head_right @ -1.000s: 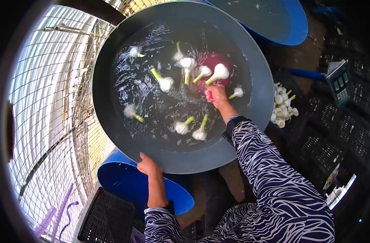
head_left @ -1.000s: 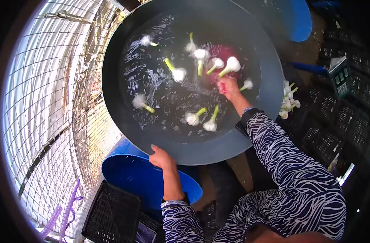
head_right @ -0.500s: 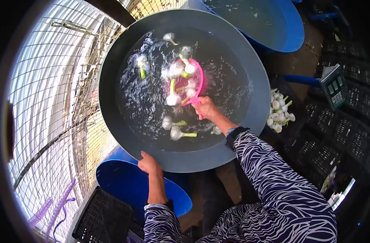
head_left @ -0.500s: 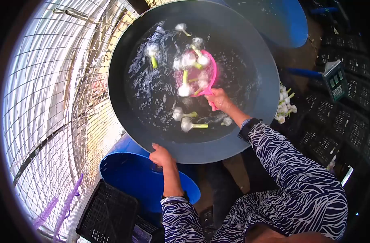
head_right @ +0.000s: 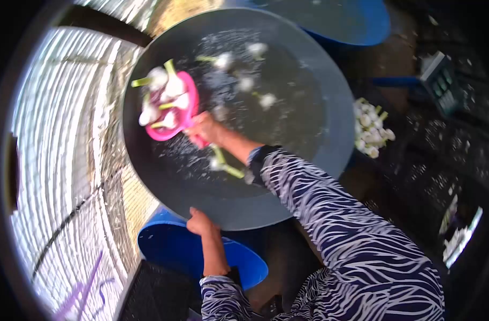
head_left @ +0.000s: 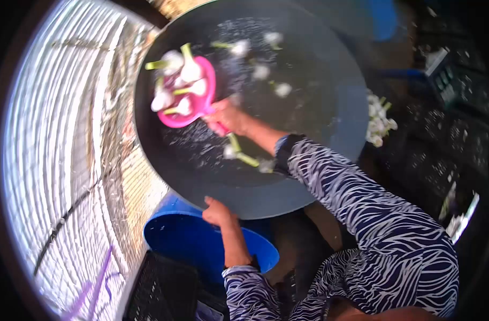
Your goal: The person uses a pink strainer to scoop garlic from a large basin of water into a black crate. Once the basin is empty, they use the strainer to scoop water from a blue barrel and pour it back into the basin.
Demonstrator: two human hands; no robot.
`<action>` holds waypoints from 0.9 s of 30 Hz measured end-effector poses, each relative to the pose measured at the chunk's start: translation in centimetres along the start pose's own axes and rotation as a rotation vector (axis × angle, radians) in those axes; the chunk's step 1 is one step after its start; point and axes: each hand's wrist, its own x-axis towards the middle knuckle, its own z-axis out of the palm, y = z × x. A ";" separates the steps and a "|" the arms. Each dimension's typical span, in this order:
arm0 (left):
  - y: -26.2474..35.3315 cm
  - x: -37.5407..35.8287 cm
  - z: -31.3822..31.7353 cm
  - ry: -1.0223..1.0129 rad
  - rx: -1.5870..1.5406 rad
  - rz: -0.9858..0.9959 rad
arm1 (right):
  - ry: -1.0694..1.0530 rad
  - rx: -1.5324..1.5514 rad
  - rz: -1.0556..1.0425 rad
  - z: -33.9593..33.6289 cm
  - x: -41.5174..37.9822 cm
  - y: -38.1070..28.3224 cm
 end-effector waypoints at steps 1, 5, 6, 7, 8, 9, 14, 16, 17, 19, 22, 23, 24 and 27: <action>-0.3 -0.1 -0.5 -0.051 0.426 0.264 | -0.034 0.006 -0.066 -0.4 -0.4 0.0; -3.2 4.0 1.7 -0.172 0.351 0.420 | 0.065 0.122 -0.010 -0.2 -5.0 -3.2; -3.1 4.6 2.1 -0.191 0.283 0.348 | 0.079 0.155 0.003 -0.5 -6.4 -4.0; -2.2 3.1 0.4 -0.117 0.722 0.524 | 0.083 0.192 0.026 -0.5 -8.2 -4.7; -1.4 2.0 -0.5 -0.032 1.159 0.691 | 0.084 0.190 0.000 -0.8 -9.9 -5.1; -1.0 1.5 -0.5 -0.046 1.156 0.672 | 0.076 0.177 -0.027 -1.5 -12.0 -5.7; 0.0 0.8 -1.2 -0.080 1.217 0.641 | 0.097 0.106 -0.074 -4.6 -26.5 -11.9; -1.2 2.8 0.2 -0.051 1.197 0.672 | 0.290 -0.034 -0.061 -5.4 -33.0 -14.1; -2.7 5.6 1.6 -0.027 1.183 0.701 | 0.379 -0.014 -0.163 -5.7 -35.9 -14.3; -3.2 6.1 1.6 -0.019 1.136 0.671 | 0.656 -0.219 -0.084 -6.4 -41.3 -15.0; -3.2 6.1 1.6 -0.058 0.751 0.538 | 1.117 -0.605 -0.145 -8.6 -45.9 -12.6; -6.2 11.2 4.2 -0.061 0.433 0.503 | 1.265 -0.802 -0.082 -10.2 -47.0 -11.2; -6.9 12.1 5.0 -0.087 0.231 0.437 | 1.349 -1.282 -0.078 -12.6 -47.9 -10.0; -3.8 6.1 2.4 -0.087 0.358 0.476 | 1.555 -1.606 0.011 -20.7 -50.2 -5.2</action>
